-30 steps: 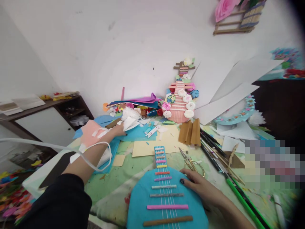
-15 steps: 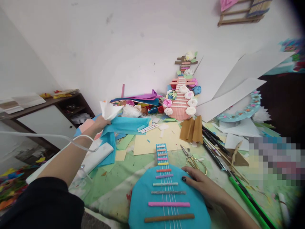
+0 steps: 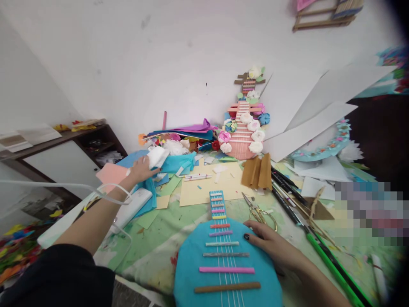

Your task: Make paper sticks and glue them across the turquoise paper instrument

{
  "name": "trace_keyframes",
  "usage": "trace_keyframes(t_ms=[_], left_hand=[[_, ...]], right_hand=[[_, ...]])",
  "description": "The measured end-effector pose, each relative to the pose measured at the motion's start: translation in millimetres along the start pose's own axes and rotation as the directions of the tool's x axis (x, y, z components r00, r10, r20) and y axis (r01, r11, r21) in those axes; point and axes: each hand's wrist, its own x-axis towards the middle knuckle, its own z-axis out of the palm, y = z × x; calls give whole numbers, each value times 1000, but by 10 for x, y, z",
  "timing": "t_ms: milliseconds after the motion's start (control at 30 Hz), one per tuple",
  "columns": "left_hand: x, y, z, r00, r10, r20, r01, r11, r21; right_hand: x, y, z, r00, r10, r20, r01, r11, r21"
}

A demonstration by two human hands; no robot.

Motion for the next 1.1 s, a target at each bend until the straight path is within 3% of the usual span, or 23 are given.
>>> trace_keyframes(t_ms=[67,133,300,433,500,567,667,733,833,967,1100], left_hand=[[-40,191,31,998,42,53,-49,988,146],[-69,313,60,989,98,113,-118,975,189],[-73,323,119,959,227,168,-260,943,207],[-154,317,16,932,359,46,-362,921,141],[-256,368,-73,877,477,-56,-473,878,69],[-389,441,-133,821,569,-34,-570,817,-82],[-592,535,-117,745,589,313,-518,807,-285],[-680,565,-59,702,560,440,-470,828,-305],[-693,567,-5,709,546,445,-428,836,-344],[-577,513,-88,681,584,442,-348,789,-507],[-523,393,-222,722,597,349,-258,701,-665]], right_hand=[[2,22,7,1000,12,4,-13,999,48],[4,37,15,1000,29,9,-30,996,86],[-3,25,23,999,34,10,-35,993,108],[-11,27,20,1000,30,-8,-30,997,71],[-12,37,17,1000,29,-12,-28,998,63],[-12,42,15,1000,27,-4,-27,997,76],[-14,44,24,999,45,13,-46,989,141],[-14,49,41,998,61,19,-63,976,207],[-8,65,72,997,79,8,-78,941,331],[22,79,61,989,136,-60,-90,871,483],[79,113,-35,964,124,-237,3,880,475]])
